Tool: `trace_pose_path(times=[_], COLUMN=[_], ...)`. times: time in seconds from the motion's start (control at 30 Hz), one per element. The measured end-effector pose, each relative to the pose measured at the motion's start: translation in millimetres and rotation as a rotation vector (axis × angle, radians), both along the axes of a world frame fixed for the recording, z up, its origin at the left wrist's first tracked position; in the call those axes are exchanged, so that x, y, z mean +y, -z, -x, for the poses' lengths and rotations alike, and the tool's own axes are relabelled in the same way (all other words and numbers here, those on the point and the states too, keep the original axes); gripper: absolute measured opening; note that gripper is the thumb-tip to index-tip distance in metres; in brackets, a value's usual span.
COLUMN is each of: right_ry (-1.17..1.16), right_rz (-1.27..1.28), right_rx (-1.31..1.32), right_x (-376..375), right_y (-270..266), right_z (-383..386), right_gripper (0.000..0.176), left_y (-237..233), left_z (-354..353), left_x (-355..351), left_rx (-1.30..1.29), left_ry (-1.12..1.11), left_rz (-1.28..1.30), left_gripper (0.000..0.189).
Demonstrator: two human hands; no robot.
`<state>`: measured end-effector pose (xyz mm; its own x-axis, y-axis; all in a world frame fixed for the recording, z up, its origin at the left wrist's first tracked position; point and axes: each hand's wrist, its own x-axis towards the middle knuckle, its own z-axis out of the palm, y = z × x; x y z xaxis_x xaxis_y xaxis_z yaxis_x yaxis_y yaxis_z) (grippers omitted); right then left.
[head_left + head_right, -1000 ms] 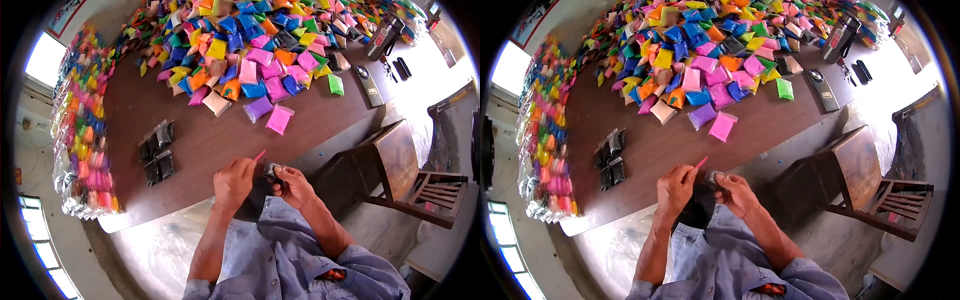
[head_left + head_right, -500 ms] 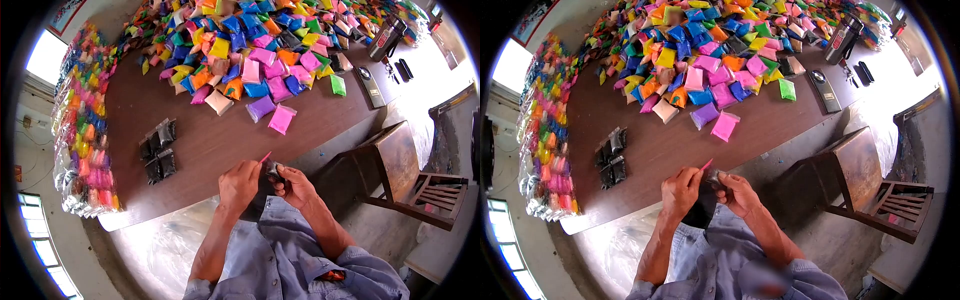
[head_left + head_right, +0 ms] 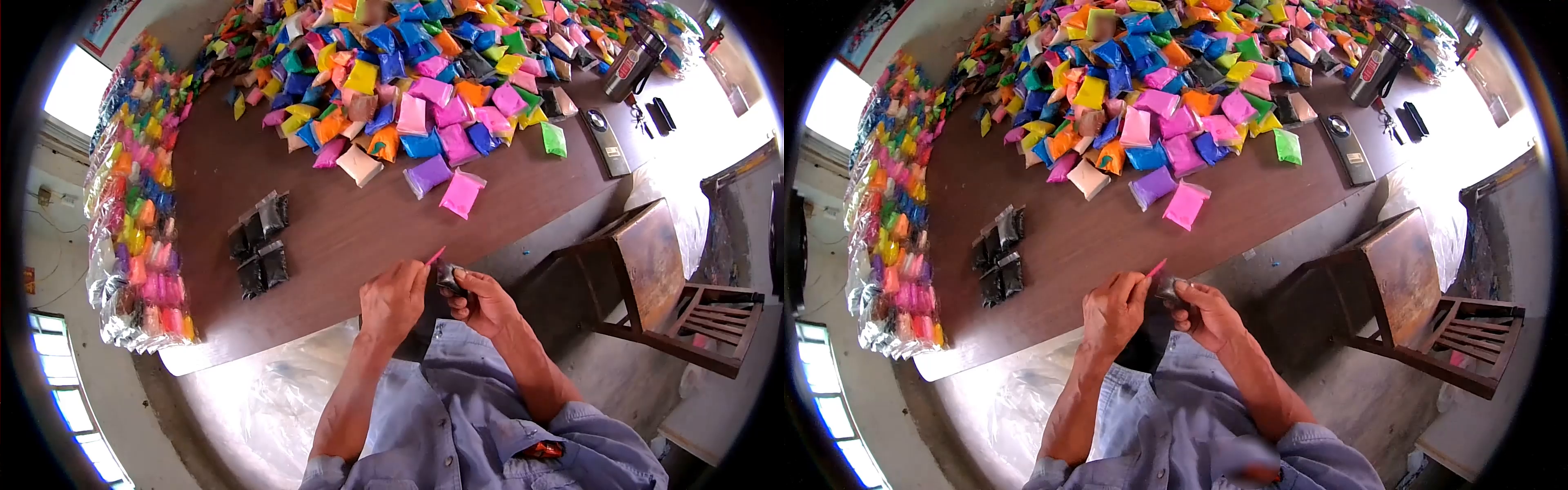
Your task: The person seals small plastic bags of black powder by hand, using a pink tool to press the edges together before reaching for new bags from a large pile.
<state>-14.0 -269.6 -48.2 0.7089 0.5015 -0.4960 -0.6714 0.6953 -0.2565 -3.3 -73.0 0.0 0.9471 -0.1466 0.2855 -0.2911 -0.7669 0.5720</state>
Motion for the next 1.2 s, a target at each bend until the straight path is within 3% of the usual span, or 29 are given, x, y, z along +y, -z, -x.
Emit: trace_pose_path(times=[0.17,0.27,0.5,0.73,0.83,0.97,1.03,1.2], right_ry=[0.008,-0.004,-0.028,-0.015,-0.015,0.107,0.203,0.329], right_rz=[-0.048,-0.104,-0.147,-0.094,0.013,0.213,0.307,0.616], right_rx=[0.021,0.003,0.005,0.023,-0.02,-0.053,-0.104,-0.182], right_x=[-1,-1,-4,-1,-4,-24,-38,-55], right_y=[4,7,11,2,-8,-26,-20,-19], right_z=[3,2,-1,0,4,8,9,20], right_gripper=[0.023,0.023,0.023,0.022,0.02,0.017,0.016,0.022], left_y=[-23,-12,4,0,7,-6,-11,-3], left_z=[16,23,-4,21,17,-3,-14,-19], left_x=[-1,-6,-7,-4,6,39,56,42], left_rx=[0.059,0.106,-0.053,-0.01,0.018,-0.071,-0.107,-0.095], left_ry=[-0.018,-0.004,-0.064,-0.03,-0.169,-0.282,-0.39,-0.374], left_rz=[0.275,0.302,-0.075,0.199,-0.11,0.022,-0.08,-0.213], left_gripper=[0.008,0.008,0.012,0.013,0.012,0.01,0.01,0.011])
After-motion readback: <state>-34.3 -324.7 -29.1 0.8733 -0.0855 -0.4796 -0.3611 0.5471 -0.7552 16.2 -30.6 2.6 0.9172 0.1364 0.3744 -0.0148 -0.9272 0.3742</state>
